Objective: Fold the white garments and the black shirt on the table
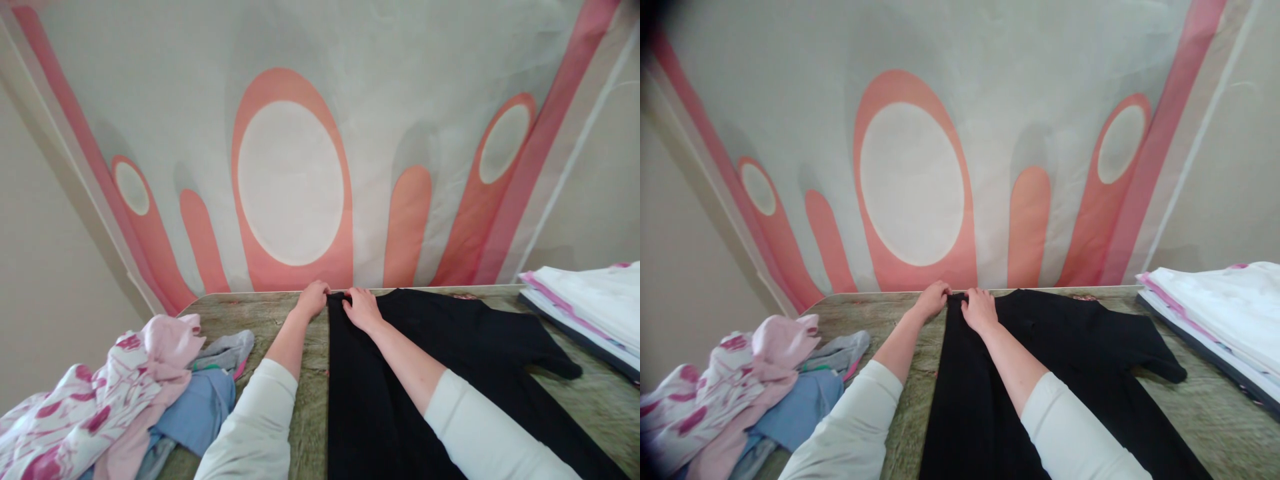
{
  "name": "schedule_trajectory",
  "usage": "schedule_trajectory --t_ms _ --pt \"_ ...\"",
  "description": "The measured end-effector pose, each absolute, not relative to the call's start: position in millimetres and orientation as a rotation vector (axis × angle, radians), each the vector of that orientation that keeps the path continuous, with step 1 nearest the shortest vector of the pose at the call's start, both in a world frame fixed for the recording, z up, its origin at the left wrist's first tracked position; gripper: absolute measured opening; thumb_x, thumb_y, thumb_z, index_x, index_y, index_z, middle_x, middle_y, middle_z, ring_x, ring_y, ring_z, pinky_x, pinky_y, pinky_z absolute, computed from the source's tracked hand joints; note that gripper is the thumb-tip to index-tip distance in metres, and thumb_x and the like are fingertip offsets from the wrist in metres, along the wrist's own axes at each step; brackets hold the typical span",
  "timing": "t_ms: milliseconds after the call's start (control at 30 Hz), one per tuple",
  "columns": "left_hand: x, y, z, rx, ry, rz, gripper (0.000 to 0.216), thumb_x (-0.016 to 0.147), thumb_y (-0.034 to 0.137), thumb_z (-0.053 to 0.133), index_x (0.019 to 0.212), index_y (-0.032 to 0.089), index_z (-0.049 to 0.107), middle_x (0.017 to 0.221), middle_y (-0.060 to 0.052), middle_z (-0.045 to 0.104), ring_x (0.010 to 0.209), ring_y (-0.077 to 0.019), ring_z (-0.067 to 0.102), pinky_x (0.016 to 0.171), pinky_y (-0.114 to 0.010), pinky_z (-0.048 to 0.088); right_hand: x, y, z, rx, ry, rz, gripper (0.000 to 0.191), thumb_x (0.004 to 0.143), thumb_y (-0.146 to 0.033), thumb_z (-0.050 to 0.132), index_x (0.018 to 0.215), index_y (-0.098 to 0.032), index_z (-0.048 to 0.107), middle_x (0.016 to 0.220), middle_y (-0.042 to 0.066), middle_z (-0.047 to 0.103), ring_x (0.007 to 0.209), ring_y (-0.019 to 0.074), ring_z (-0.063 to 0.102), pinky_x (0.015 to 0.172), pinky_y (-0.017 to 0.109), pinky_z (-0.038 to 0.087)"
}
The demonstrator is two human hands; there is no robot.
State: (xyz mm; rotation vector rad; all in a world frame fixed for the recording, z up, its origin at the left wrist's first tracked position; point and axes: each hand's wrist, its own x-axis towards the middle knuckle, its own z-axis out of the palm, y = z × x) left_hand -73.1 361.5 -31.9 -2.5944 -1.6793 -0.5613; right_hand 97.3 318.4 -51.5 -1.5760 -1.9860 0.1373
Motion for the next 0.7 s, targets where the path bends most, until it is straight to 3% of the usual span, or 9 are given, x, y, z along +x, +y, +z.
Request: schedule_trajectory --t_ms 133,333,567,700 --pt "-76.6 368.4 -36.0 -2.651 -1.697 -0.592 0.023 0.076 0.008 0.046 0.085 0.016 0.066 0.087 -0.004 0.065 0.086 -0.0158 0.058 0.08 -0.024 0.042 97.4 318.5 -51.3 -1.577 -1.987 0.144 0.021 0.083 -0.03 0.05 0.099 -0.02 0.059 0.101 0.007 0.06 0.096 0.0233 0.048 0.081 0.035 0.034" --pt "-88.2 366.0 -38.0 -2.674 -1.677 -0.655 0.014 0.079 0.024 0.056 0.087 0.019 0.067 0.093 -0.004 0.064 0.095 -0.0188 0.054 0.088 -0.03 0.039 97.4 318.4 -51.2 -1.584 -1.984 0.154 0.021 0.083 -0.03 0.05 0.1 -0.02 0.059 0.102 0.007 0.059 0.098 0.0231 0.048 0.083 0.035 0.034" --pt "-84.1 363.3 -39.9 -2.621 -1.772 -0.796 0.011 0.082 0.018 0.052 0.086 0.016 0.062 0.093 -0.007 0.06 0.095 -0.0193 0.052 0.09 -0.034 0.037 97.1 318.2 -49.6 -1.601 -1.986 0.167 0.022 0.085 -0.032 0.049 0.101 -0.02 0.059 0.102 0.007 0.059 0.098 0.0225 0.047 0.083 0.034 0.033" --pt "-80.3 363.6 -37.2 -2.613 -1.901 -0.896 0.009 0.082 0.016 0.052 0.084 0.015 0.06 0.091 -0.007 0.06 0.093 -0.019 0.053 0.089 -0.034 0.039 97.6 317.3 -46.8 -1.615 -1.986 0.172 0.025 0.09 -0.031 0.039 0.099 -0.02 0.059 0.101 0.008 0.06 0.095 0.0223 0.049 0.08 0.034 0.034"
